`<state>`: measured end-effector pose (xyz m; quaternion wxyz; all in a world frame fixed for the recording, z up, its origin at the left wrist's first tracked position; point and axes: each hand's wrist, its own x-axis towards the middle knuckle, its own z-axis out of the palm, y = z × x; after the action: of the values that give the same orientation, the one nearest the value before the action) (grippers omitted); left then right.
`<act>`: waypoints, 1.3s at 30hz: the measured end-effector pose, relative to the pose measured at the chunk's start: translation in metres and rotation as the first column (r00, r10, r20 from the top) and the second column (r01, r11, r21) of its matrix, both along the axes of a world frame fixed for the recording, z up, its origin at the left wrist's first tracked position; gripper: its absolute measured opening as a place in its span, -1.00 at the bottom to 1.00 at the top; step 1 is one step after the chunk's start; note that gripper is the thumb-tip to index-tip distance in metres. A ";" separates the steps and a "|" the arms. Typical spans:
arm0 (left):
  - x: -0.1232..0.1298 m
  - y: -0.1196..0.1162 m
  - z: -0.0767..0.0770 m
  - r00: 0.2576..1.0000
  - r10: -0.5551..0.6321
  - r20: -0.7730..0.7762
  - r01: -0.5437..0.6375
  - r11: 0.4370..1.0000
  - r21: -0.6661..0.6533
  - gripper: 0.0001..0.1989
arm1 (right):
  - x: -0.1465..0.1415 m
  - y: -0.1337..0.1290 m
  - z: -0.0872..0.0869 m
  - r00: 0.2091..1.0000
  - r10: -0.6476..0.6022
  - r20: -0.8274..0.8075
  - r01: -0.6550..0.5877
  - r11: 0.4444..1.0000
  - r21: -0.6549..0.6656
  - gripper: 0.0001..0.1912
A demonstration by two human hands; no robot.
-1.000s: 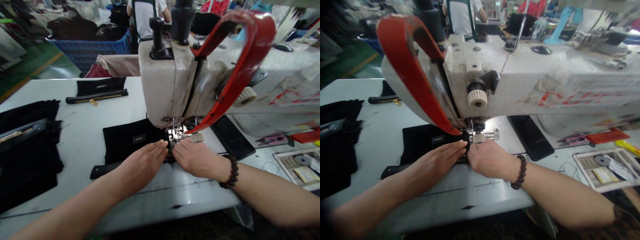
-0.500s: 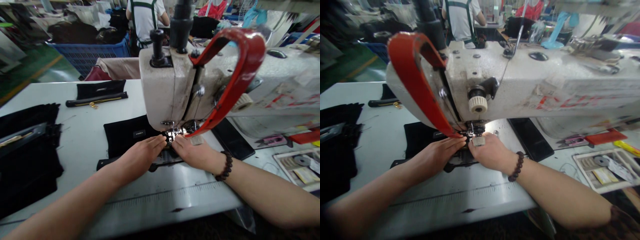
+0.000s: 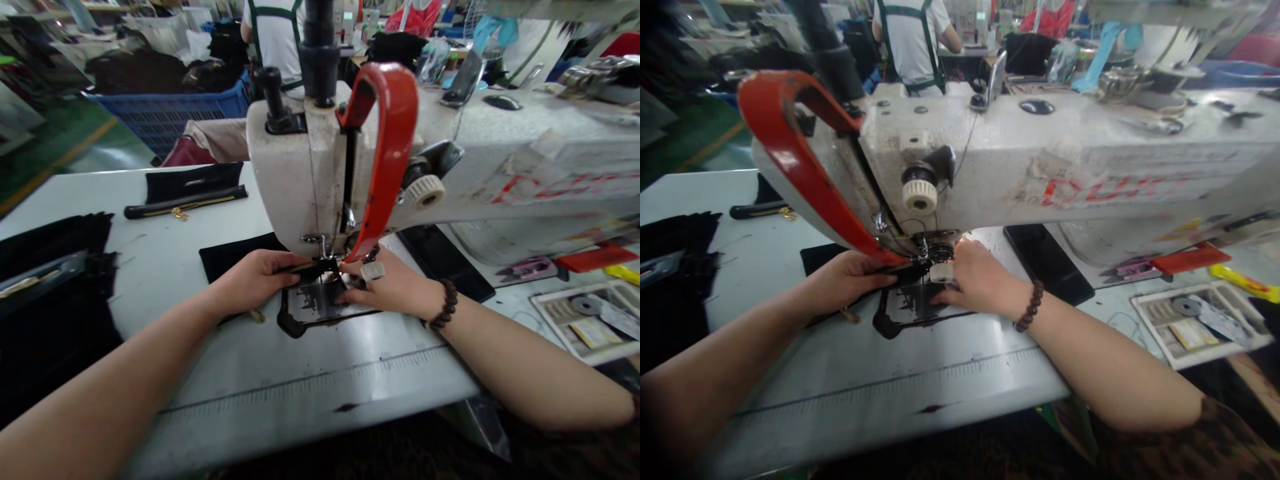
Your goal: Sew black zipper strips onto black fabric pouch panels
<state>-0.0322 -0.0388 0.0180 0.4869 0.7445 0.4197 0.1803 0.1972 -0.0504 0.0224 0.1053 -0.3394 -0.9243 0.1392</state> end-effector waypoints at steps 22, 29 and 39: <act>0.014 -0.039 -0.008 0.763 -0.036 -0.646 0.599 0.416 0.684 -0.57 | -0.001 -0.017 -0.018 0.990 -0.009 0.140 -0.021 0.976 0.216 -0.80; 0.016 -0.042 -0.004 0.710 0.006 -0.705 0.653 0.372 0.660 -0.56 | -0.002 -0.018 -0.020 0.979 -0.021 0.204 -0.017 0.983 0.185 -0.77; 0.018 -0.040 -0.001 0.708 0.046 -0.705 0.656 0.329 0.680 -0.56 | -0.004 -0.019 -0.018 0.979 -0.029 0.203 -0.003 0.988 0.156 -0.78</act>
<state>-0.0145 -0.0792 0.0174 -0.1386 0.9649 0.2221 0.0224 0.1928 -0.0693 0.0044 0.0366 -0.3489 -0.9360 0.0304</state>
